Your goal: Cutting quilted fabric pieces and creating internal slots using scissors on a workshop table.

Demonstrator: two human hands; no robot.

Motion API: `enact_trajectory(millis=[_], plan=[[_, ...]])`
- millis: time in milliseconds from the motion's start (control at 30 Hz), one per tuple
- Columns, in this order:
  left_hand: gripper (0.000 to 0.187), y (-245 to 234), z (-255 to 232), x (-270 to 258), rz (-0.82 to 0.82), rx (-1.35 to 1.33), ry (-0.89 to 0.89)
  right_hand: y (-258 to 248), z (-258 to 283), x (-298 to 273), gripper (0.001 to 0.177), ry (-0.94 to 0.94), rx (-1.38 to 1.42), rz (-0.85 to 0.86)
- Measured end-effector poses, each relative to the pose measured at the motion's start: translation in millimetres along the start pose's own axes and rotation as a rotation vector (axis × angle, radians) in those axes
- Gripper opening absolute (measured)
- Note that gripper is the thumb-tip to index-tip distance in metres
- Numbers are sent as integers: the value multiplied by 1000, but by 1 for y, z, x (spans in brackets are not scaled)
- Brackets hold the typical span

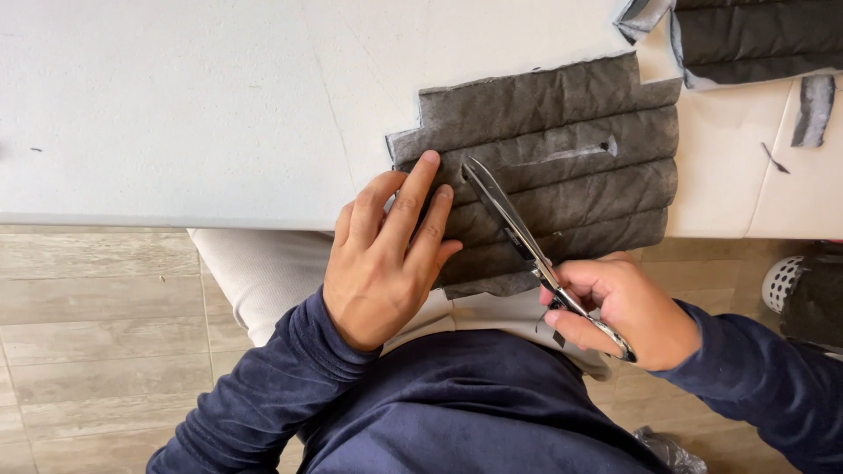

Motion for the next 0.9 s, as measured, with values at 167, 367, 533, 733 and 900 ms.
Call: enact_trajectory(millis=[167,367,533,733,900], plan=[[38,-1,-1,-1,-6,5,-3,1,-1,0,10,9,-44,-11],[32,0,-1,-1,-25,15,11,-1,9,0,11,-14,-144,-56],[32,-1,-1,-2,-58,26,37,0,4,-2,12,50,-200,-67],[29,-2,0,-3,-71,95,9,-7,7,-13,12,38,-225,-100],[27,-2,1,-2,-63,62,-5,-30,16,-29,12,-93,-362,-197]])
Point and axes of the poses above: each hand's wrist, its own x-axis towards the middle knuckle, its own y-axis out of the palm, z = x × y, the point moved 7 cm from there along x, towards the middle knuckle, and after that the axes turned 5 degrees about -x, right-handed, at the moved point
